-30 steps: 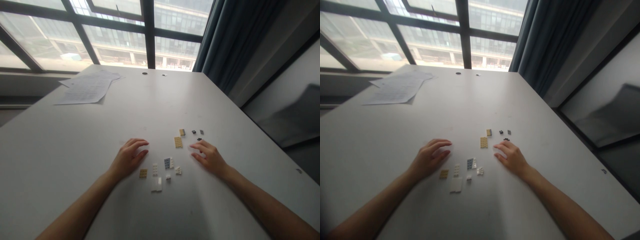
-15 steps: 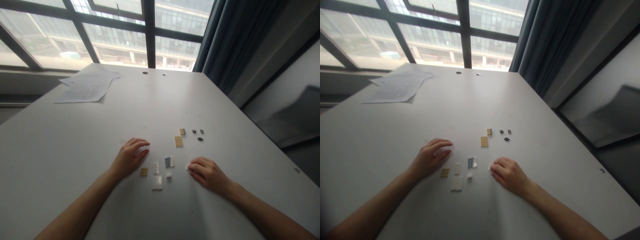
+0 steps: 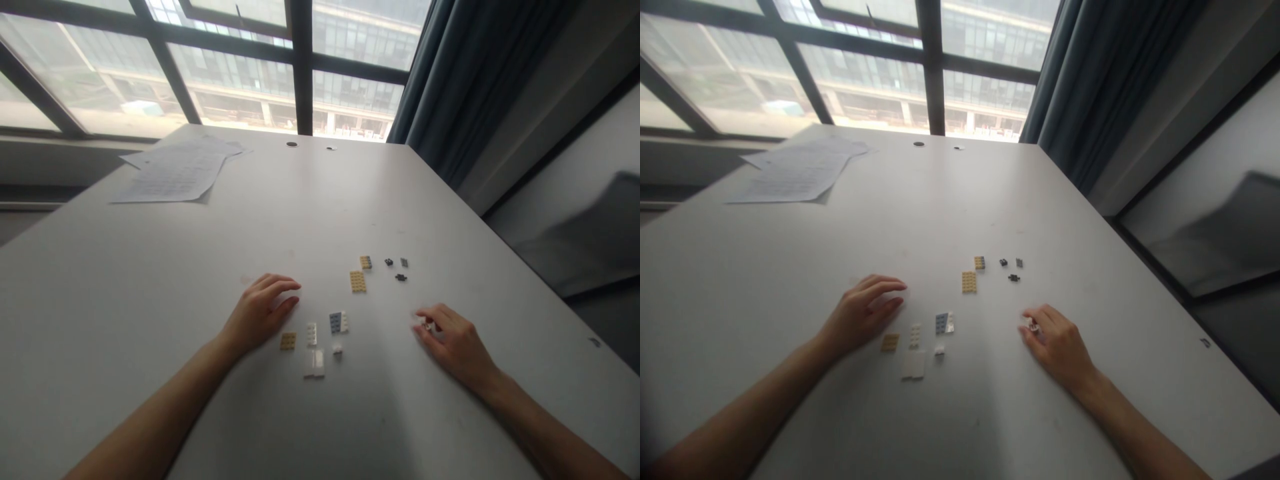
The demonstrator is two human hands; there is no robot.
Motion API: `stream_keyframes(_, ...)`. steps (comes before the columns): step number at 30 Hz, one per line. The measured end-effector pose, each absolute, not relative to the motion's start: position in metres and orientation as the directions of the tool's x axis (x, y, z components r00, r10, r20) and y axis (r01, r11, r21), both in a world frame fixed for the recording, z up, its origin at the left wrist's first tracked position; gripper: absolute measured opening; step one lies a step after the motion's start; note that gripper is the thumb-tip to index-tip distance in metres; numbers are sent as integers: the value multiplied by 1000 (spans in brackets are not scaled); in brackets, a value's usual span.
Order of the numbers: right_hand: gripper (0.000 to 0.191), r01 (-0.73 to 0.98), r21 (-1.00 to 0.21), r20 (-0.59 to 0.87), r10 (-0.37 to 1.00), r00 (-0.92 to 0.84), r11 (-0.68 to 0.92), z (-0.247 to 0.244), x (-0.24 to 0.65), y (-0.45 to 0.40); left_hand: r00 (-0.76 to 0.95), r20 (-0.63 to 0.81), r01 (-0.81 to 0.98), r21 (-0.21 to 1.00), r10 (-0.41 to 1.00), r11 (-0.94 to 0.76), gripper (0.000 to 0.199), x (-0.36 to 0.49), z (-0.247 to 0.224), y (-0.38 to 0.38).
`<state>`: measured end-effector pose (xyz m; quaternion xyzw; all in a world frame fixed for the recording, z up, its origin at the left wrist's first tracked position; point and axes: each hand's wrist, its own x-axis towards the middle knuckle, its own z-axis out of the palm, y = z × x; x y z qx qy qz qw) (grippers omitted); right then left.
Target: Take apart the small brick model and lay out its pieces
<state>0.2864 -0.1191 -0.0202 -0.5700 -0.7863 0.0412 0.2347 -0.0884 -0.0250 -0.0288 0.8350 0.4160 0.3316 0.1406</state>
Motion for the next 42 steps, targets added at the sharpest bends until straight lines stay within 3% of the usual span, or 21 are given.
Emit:
stream_keyframes(7,30,664,-451,310,802,-511,597,-9,223,-90,439,432,612,498,788,-614,19,-88,-28,-26)
stream_keyframes(13,42,633,-457,189,764,-617,624,-15,183,-65,447,432,605,499,784,-620,19,-87,-26,-28)
stream_keyframes(24,25,628,-349,194,709,-678,696,-16,167,-63,459,444,589,497,769,-638,17,-85,-25,-28)
stream_keyframes(35,25,625,-412,214,737,-641,663,-20,212,-60,465,431,590,500,773,-634,19,-87,-27,-27)
stream_keyframes(42,23,710,-405,193,813,-550,576,-18,257,-51,469,449,586,485,760,-649,17,-87,-26,-26)
